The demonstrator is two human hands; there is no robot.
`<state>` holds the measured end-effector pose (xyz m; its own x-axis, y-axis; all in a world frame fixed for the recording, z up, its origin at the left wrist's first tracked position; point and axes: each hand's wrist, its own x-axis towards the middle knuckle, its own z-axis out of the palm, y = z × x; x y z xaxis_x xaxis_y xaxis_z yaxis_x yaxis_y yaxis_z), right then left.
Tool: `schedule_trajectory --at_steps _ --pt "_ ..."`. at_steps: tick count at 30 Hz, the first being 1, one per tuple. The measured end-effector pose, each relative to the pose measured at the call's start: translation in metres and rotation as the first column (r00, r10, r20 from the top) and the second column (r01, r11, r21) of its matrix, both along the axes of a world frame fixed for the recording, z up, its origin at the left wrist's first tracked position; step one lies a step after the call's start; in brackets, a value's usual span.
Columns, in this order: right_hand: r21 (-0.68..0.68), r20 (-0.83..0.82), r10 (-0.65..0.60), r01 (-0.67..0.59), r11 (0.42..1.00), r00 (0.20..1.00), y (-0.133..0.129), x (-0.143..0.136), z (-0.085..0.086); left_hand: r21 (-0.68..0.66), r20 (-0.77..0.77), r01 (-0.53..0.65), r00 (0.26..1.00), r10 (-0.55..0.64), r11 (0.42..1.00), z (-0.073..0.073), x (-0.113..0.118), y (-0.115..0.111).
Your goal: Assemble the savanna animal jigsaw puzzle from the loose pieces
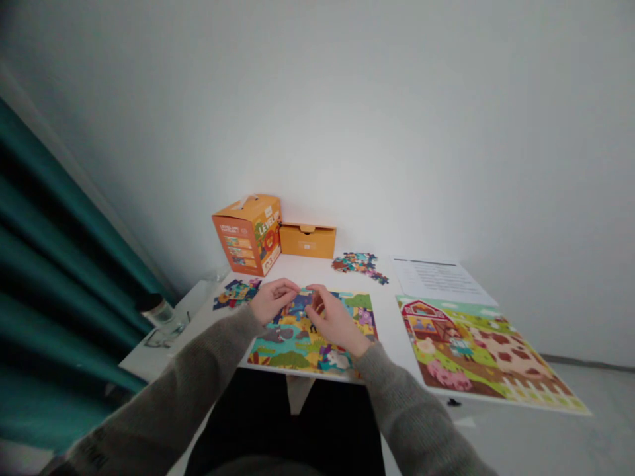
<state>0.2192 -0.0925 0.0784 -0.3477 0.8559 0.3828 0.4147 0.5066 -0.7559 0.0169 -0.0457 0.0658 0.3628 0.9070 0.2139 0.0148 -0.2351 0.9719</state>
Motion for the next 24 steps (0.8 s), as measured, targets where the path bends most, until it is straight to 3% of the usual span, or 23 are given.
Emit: schedule_trajectory --at_steps 5,11,15,19,24 --pt "0.133 0.305 0.05 -0.095 0.987 0.951 -0.001 0.005 -0.013 -0.031 -0.032 -0.007 0.999 0.006 0.999 -0.024 0.001 -0.001" --pt "0.177 0.346 0.018 -0.084 0.981 0.938 0.001 0.006 -0.022 0.005 -0.091 -0.032 0.995 0.032 0.999 -0.03 0.004 -0.005" --pt "0.189 0.357 -0.008 -0.064 0.98 0.934 0.008 0.01 -0.025 0.16 -0.171 -0.142 0.971 0.169 0.977 -0.029 -0.015 0.006" --pt "0.174 0.44 -0.069 -0.01 0.985 0.895 0.031 0.01 -0.033 0.307 -0.258 -0.35 0.864 0.432 0.885 -0.035 -0.05 0.023" --pt "0.139 0.568 -0.115 0.042 0.989 0.815 0.072 -0.009 -0.038 0.563 -0.398 -0.203 0.783 0.478 0.801 -0.054 -0.07 0.021"
